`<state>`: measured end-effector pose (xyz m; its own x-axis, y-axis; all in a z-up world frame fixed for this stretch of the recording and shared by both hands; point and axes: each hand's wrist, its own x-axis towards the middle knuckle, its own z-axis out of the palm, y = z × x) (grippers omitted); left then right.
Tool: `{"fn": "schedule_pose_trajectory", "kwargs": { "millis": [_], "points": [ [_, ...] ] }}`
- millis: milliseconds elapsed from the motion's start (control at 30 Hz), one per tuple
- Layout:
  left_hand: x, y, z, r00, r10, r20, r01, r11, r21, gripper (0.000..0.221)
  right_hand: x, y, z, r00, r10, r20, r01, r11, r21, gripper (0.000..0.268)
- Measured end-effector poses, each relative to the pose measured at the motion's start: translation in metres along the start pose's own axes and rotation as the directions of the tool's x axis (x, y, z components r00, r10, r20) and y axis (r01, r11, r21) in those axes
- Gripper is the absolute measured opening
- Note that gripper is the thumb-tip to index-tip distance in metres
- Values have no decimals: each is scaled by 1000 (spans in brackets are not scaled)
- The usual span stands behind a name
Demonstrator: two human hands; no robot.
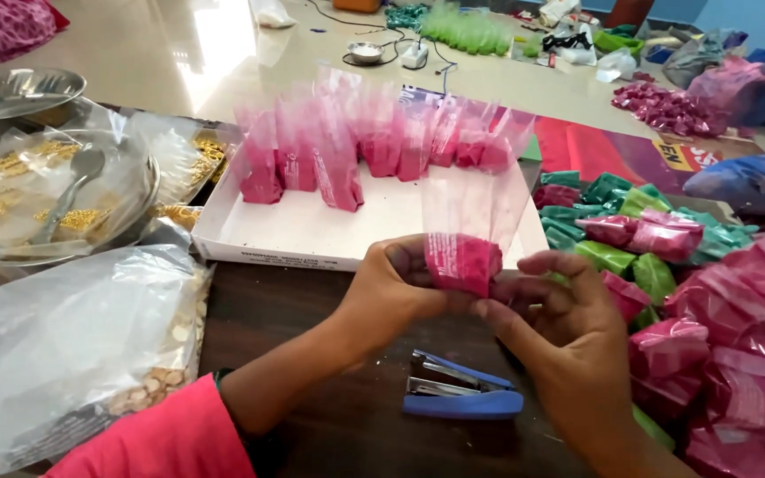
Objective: Packaging pink powder into small plastic bags and sealing them with a stapler.
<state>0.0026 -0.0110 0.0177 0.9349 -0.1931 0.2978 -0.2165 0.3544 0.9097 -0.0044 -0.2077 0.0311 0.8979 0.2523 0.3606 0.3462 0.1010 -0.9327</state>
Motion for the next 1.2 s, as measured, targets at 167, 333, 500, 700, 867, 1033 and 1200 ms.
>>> {"fn": "schedule_pose_trajectory", "kwargs": {
  "millis": [167, 333, 500, 700, 867, 1033, 1200],
  "points": [
    [-1, -5, 0, 1000, -14, 4, 14, 1000, -11, 43, -4, 5, -5, 998, 57, -10, -58, 997, -54, 23],
    [1, -27, -1, 997, 67, 26, -66, 997, -28, 39, -8, 15, -5, 995, -95, 5, 94, 982, -164, 35],
    [-2, -24, 8, 996, 87, 34, -85, 996, -37, 43, -4, 10, -5, 996, -5, -87, -8, 989, -149, 21],
    [0, -3, 10, 1000, -22, 7, 22, 999, -47, 56, 1, 17, -13, 991, -126, -43, 129, 989, 74, 11],
    [2, -27, 1, 997, 19, 70, -16, 999, -42, 43, 2, 4, -7, 995, -98, -35, 101, 990, 98, 14],
    [1, -32, 3, 985, 71, 155, -57, 994, -93, 36, 4, 13, -17, 999, -26, 48, 24, 998, 54, 10],
    [1, -32, 7, 989, 55, 139, -43, 996, -83, 36, 0, 7, -13, 1000, -27, 11, 27, 1000, 9, 9]
  ]
}}
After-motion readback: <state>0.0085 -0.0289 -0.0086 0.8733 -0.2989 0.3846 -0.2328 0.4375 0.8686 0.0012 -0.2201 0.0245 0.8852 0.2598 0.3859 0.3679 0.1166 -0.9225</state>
